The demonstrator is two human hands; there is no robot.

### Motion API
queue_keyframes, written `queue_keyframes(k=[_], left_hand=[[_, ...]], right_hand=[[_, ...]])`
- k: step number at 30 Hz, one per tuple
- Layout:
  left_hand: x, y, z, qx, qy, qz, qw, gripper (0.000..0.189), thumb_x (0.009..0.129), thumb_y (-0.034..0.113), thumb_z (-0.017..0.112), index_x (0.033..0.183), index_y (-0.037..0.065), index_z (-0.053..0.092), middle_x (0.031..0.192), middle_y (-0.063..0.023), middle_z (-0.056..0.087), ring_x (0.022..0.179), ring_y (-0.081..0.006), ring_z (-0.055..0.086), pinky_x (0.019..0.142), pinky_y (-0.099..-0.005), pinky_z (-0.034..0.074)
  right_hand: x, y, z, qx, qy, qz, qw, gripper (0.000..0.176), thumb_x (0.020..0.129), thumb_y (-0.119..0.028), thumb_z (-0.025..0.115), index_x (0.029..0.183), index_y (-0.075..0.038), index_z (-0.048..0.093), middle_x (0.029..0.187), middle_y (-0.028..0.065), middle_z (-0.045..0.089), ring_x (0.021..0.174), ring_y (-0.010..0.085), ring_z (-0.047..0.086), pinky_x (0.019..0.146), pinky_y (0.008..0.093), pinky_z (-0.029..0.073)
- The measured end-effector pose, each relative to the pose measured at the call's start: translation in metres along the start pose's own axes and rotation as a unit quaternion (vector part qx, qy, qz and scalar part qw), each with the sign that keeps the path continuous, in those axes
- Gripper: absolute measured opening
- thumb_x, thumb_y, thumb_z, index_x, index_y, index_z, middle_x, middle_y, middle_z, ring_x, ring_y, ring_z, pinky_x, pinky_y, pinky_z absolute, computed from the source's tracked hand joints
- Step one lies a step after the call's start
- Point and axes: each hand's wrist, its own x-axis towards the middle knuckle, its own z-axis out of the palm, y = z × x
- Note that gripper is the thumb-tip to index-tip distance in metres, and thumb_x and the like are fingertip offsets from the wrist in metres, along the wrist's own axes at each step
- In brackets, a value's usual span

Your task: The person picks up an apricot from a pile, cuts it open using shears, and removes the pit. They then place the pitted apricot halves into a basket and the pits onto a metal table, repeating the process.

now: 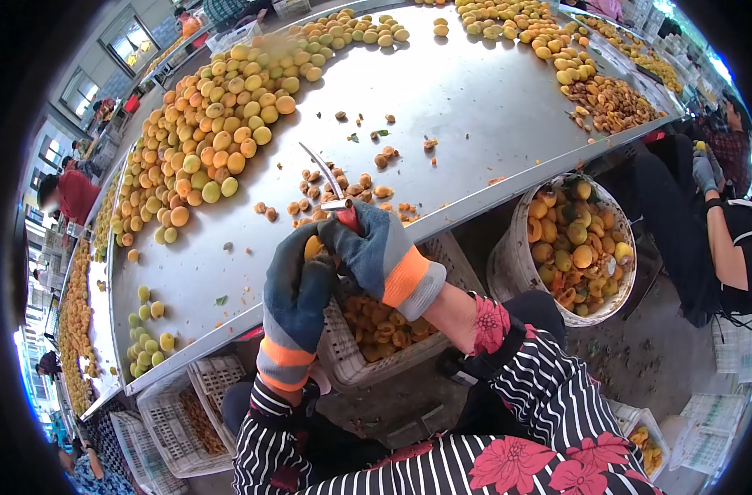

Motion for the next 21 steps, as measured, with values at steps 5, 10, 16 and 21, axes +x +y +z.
queue_keyframes(k=[5,10,16,21], left_hand=[[-0.001,0.008,-0.001,-0.22,0.023,-0.181,0.958,0.034,0.097,0.019,0.054,0.126,0.0,0.056,0.09,-0.0059,0.061,0.072,-0.0087,0.057,0.064,-0.023,0.046],[0.005,0.001,-0.009,-0.258,0.025,-0.232,0.938,0.034,0.1,0.029,0.051,0.115,0.0,0.059,0.062,0.0043,0.047,0.047,-0.0037,0.036,0.045,-0.0199,0.029],[0.007,0.005,-0.019,-0.074,-0.033,-0.2,0.976,0.034,0.098,0.034,0.052,0.103,0.002,0.064,0.065,0.004,0.05,0.051,-0.0037,0.041,0.046,-0.0211,0.03],[0.003,-0.008,-0.022,-0.051,-0.061,-0.148,0.986,0.036,0.099,0.037,0.051,0.095,0.003,0.064,0.066,0.0036,0.052,0.055,-0.0059,0.045,0.05,-0.0225,0.034]], right_hand=[[0.002,0.007,-0.006,-0.002,-0.024,0.015,1.0,0.025,0.092,-0.02,0.069,0.108,-0.002,0.063,0.084,0.0014,0.065,0.076,0.0076,0.06,0.066,0.0243,0.051],[0.007,0.011,-0.008,-0.136,-0.041,-0.126,0.982,0.034,0.087,-0.021,0.075,0.112,-0.002,0.062,0.098,0.0083,0.069,0.09,0.0129,0.064,0.079,0.0298,0.053],[0.004,0.012,-0.018,-0.24,-0.075,-0.243,0.937,0.038,0.084,-0.015,0.075,0.117,-0.004,0.06,0.097,0.0084,0.068,0.088,0.0175,0.064,0.079,0.0312,0.051],[-0.002,0.003,-0.021,-0.283,-0.105,-0.242,0.922,0.035,0.084,-0.014,0.075,0.113,-0.003,0.062,0.094,0.0139,0.068,0.082,0.024,0.066,0.074,0.0338,0.052]])
